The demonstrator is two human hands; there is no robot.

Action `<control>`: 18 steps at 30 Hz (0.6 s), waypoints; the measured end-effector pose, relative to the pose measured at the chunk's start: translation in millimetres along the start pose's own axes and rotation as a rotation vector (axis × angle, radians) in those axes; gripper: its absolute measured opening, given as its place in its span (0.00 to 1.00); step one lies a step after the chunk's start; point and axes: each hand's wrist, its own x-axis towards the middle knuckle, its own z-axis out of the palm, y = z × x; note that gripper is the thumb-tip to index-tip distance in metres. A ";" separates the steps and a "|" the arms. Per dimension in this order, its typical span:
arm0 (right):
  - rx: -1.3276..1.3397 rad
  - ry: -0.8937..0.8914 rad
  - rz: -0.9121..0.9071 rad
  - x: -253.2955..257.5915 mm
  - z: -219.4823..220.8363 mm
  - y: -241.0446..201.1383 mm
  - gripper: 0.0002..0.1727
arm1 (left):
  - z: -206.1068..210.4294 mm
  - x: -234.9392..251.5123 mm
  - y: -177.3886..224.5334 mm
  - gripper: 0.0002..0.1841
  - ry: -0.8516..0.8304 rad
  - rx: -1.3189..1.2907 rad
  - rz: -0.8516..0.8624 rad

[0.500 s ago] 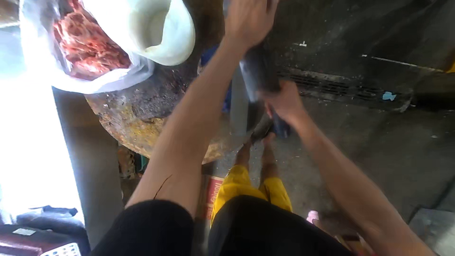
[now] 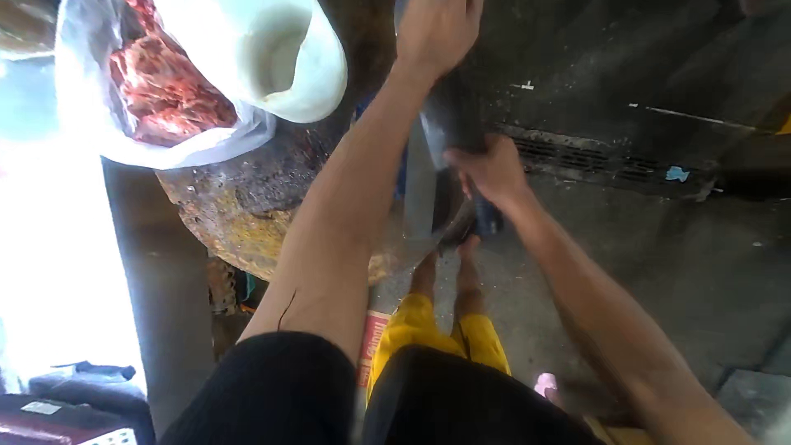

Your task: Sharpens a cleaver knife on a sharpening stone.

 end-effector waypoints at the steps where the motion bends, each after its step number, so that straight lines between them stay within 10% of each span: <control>1: 0.017 -0.001 -0.002 -11.3 2.8 10.3 0.20 | 1.5 -6.6 2.8 0.19 0.004 0.012 0.006; 8: -0.199 -0.239 0.239 -203.8 10.3 157.8 0.27 | 53.1 -283.2 77.8 0.30 0.035 -0.155 -0.020; 15: -0.061 -0.019 0.021 -10.9 -8.3 13.9 0.20 | 9.1 -21.6 11.2 0.25 -0.001 -0.021 0.022; 18: 0.002 -0.009 -0.018 -15.7 -2.4 19.0 0.20 | 5.7 -10.9 9.3 0.19 0.043 -0.025 -0.022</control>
